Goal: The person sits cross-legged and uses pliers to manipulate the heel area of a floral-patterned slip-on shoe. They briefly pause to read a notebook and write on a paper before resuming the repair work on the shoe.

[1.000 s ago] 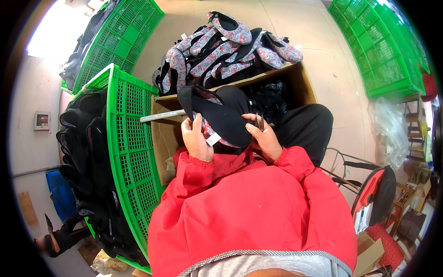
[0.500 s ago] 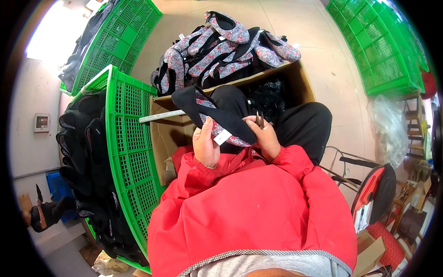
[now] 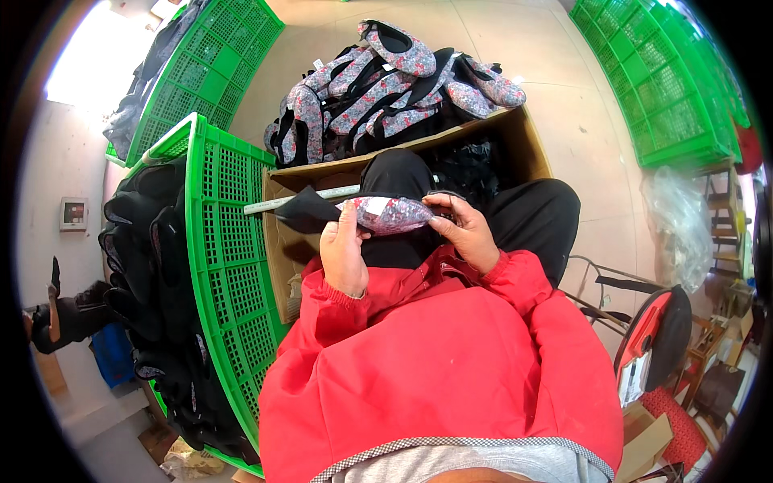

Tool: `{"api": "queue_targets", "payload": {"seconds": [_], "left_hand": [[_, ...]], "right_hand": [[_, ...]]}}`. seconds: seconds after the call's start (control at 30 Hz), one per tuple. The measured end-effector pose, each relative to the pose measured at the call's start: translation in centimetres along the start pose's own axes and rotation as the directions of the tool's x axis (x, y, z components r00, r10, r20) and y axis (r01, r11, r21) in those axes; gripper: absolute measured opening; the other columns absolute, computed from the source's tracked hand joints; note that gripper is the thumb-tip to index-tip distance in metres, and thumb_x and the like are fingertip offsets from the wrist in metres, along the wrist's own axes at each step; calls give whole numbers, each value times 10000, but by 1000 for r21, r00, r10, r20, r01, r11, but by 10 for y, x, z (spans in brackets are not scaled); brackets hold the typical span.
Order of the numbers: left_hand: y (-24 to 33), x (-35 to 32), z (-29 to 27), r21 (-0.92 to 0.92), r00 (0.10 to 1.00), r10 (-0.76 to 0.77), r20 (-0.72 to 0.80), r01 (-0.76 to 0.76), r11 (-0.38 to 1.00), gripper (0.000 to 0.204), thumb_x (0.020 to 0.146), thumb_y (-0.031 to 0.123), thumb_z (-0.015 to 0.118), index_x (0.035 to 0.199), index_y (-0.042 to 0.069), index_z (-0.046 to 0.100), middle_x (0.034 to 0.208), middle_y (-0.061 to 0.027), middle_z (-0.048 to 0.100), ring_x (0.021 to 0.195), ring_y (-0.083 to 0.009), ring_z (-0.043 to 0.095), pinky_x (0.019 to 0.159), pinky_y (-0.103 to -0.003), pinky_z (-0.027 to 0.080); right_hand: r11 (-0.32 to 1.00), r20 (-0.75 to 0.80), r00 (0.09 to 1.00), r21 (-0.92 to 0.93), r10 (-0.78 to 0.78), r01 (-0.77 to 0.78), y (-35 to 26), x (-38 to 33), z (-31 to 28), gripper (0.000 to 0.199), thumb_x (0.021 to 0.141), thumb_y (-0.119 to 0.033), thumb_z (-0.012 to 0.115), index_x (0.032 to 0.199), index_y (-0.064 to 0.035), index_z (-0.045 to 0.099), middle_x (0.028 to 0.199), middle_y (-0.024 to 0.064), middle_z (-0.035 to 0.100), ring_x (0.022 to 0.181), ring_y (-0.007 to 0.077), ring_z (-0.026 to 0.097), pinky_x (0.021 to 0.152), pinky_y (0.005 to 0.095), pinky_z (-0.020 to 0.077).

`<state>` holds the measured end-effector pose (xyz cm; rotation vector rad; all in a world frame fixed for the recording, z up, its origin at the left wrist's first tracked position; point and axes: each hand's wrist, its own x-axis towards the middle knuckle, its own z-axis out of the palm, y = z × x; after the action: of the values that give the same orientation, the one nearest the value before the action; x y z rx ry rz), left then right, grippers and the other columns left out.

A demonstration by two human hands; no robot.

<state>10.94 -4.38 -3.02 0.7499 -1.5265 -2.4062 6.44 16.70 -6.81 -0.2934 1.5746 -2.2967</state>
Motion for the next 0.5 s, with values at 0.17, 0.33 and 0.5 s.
{"api": "queue_targets", "payload": {"seconds": [0.17,0.33,0.5], "left_hand": [[-4,-5,-4,314,992,31,121,-68,947,117,966,94,615,886,43,547,908,-45,638,808,-67,572,689,-229,462],[16,-15,24,86,985,-87,149,75,994,134,965,54,587,1074,-17,557,1050,-107,653,921,-149,635,824,-283,520],[11,-4,9,-116,957,-183,227,213,970,268,983,40,532,1238,-44,519,1186,-139,643,1077,-222,640,942,-362,519]], "right_hand": [[998,-43,997,26,58,-57,19,1,3,234,890,-50,703,1110,16,655,1075,36,629,931,99,596,858,245,482],[999,-170,984,-5,46,-47,22,0,3,143,916,-129,696,962,3,668,906,17,655,782,73,584,722,221,475],[987,-228,964,118,138,-113,4,2,6,196,951,-235,665,884,-51,656,822,1,658,644,33,520,563,179,398]]}}
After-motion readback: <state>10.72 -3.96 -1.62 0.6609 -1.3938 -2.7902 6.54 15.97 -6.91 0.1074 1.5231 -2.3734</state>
